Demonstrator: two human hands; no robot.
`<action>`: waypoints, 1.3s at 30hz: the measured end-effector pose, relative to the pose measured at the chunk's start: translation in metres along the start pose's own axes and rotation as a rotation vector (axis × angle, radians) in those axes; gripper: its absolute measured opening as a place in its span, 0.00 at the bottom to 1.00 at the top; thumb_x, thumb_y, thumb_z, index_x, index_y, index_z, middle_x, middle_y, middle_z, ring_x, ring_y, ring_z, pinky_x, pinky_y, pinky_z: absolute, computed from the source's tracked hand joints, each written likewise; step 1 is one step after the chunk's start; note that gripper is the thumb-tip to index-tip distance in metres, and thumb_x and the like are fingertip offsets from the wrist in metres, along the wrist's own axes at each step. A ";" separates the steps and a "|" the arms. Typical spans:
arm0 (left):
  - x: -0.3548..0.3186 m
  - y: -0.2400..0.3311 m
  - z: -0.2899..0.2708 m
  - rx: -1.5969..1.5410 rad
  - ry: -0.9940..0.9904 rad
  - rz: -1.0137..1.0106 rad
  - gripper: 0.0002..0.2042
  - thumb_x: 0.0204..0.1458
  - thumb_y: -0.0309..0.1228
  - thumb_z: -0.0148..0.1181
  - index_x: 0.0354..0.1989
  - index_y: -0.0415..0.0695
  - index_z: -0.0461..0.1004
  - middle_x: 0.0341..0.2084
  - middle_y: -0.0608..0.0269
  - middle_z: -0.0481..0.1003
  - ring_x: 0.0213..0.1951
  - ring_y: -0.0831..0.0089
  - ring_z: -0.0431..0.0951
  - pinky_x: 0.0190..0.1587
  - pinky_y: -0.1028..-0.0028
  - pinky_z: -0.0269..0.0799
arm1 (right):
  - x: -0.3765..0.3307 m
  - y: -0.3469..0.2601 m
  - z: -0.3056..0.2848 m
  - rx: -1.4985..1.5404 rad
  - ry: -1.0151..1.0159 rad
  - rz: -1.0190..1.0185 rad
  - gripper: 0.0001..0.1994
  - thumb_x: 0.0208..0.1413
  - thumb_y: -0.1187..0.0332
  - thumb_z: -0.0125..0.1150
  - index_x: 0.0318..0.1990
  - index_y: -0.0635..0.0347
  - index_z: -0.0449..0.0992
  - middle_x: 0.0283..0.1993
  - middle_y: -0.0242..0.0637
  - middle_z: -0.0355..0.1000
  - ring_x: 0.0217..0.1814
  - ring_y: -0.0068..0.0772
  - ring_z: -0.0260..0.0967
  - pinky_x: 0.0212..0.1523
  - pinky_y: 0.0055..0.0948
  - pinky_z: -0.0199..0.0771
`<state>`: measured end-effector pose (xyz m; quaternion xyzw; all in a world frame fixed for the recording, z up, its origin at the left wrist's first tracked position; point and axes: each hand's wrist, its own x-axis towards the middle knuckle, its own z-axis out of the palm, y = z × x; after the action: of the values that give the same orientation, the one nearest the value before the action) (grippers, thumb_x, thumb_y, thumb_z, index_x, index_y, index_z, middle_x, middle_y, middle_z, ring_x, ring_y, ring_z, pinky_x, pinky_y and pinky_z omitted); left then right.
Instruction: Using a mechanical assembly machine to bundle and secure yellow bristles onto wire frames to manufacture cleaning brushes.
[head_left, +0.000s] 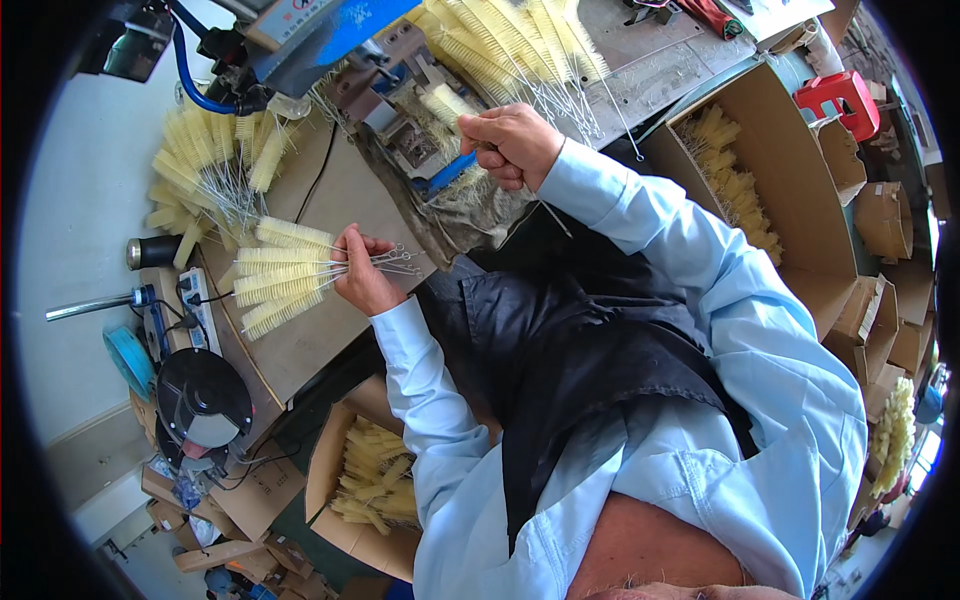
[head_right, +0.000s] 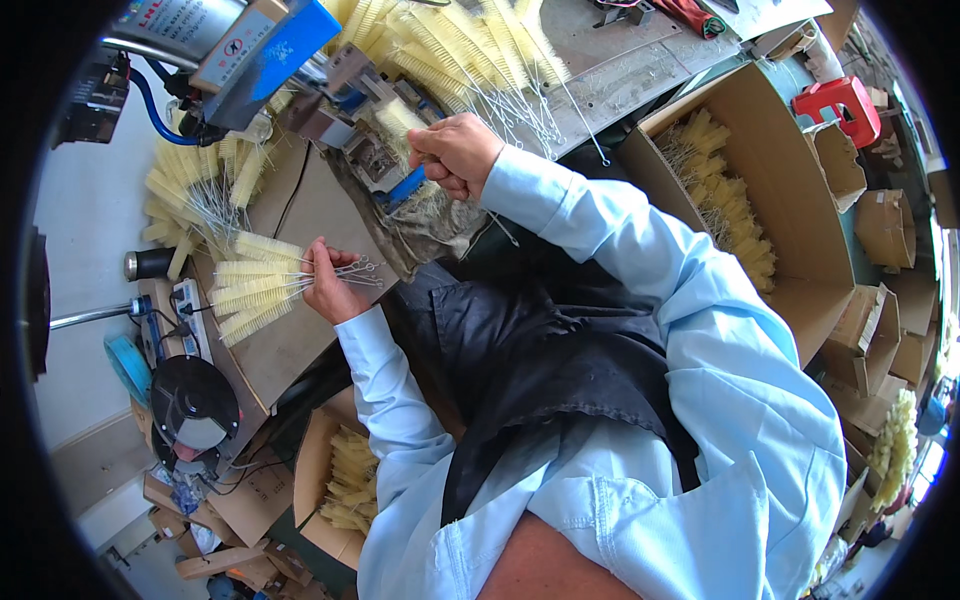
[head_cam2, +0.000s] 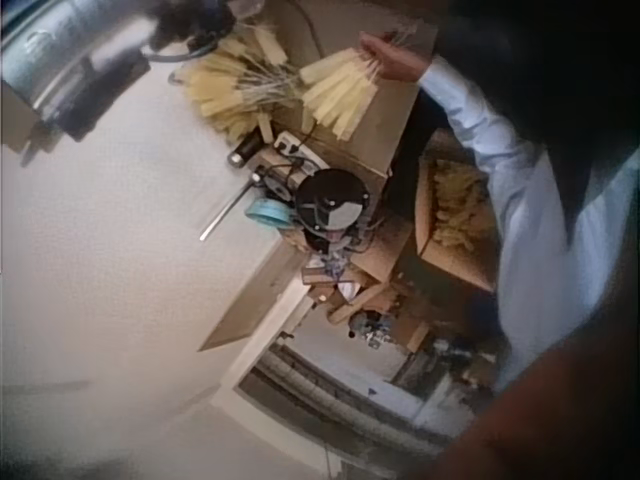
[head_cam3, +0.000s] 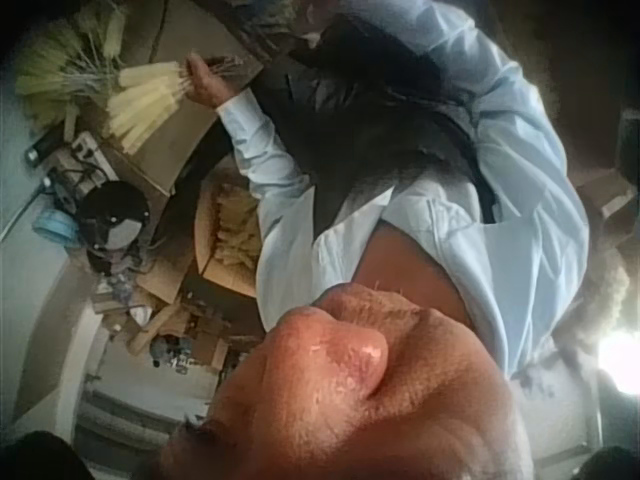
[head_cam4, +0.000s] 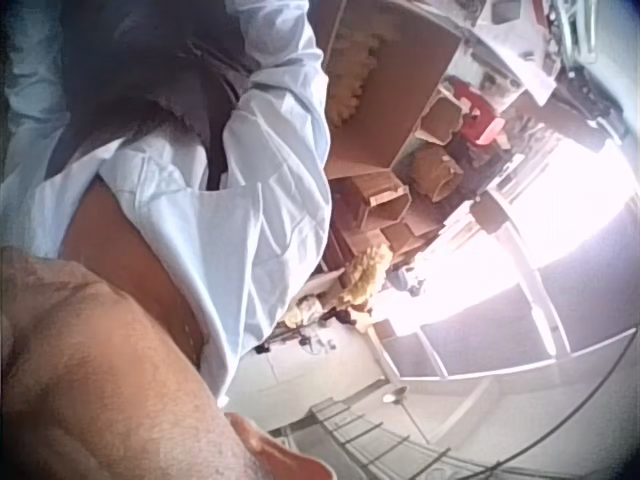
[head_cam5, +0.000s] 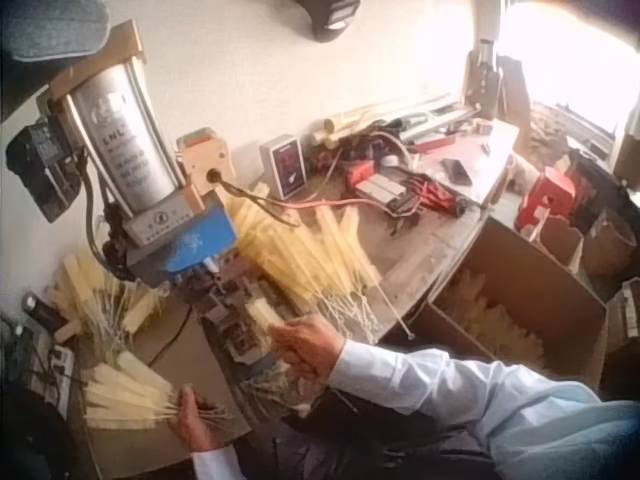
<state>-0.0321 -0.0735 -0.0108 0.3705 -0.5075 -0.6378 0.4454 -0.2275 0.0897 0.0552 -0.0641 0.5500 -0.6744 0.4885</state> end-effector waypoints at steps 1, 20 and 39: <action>0.000 0.000 -0.001 0.000 -0.002 -0.002 0.08 0.61 0.30 0.57 0.37 0.38 0.74 0.20 0.66 0.69 0.22 0.76 0.71 0.28 0.75 0.72 | 0.000 -0.002 0.000 -0.057 -0.015 -0.002 0.17 0.68 0.59 0.52 0.33 0.65 0.71 0.14 0.27 0.56 0.09 0.18 0.48 0.10 0.23 0.49; -0.001 0.000 -0.010 -0.059 -0.040 0.001 0.09 0.62 0.32 0.57 0.41 0.37 0.74 0.21 0.65 0.70 0.22 0.74 0.72 0.29 0.73 0.73 | 0.001 0.020 0.001 -0.170 0.090 -0.225 0.19 0.66 0.59 0.54 0.29 0.67 0.74 0.13 0.29 0.61 0.08 0.17 0.53 0.08 0.22 0.53; 0.002 -0.006 -0.014 -0.070 -0.044 0.007 0.07 0.61 0.28 0.56 0.40 0.35 0.73 0.22 0.65 0.72 0.22 0.75 0.73 0.28 0.75 0.75 | -0.001 -0.034 0.004 -0.262 0.056 0.034 0.15 0.63 0.63 0.55 0.31 0.70 0.75 0.13 0.28 0.60 0.08 0.18 0.52 0.08 0.24 0.55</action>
<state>-0.0213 -0.0796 -0.0201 0.3390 -0.4956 -0.6616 0.4491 -0.2445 0.0852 0.0848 -0.0992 0.6479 -0.5899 0.4717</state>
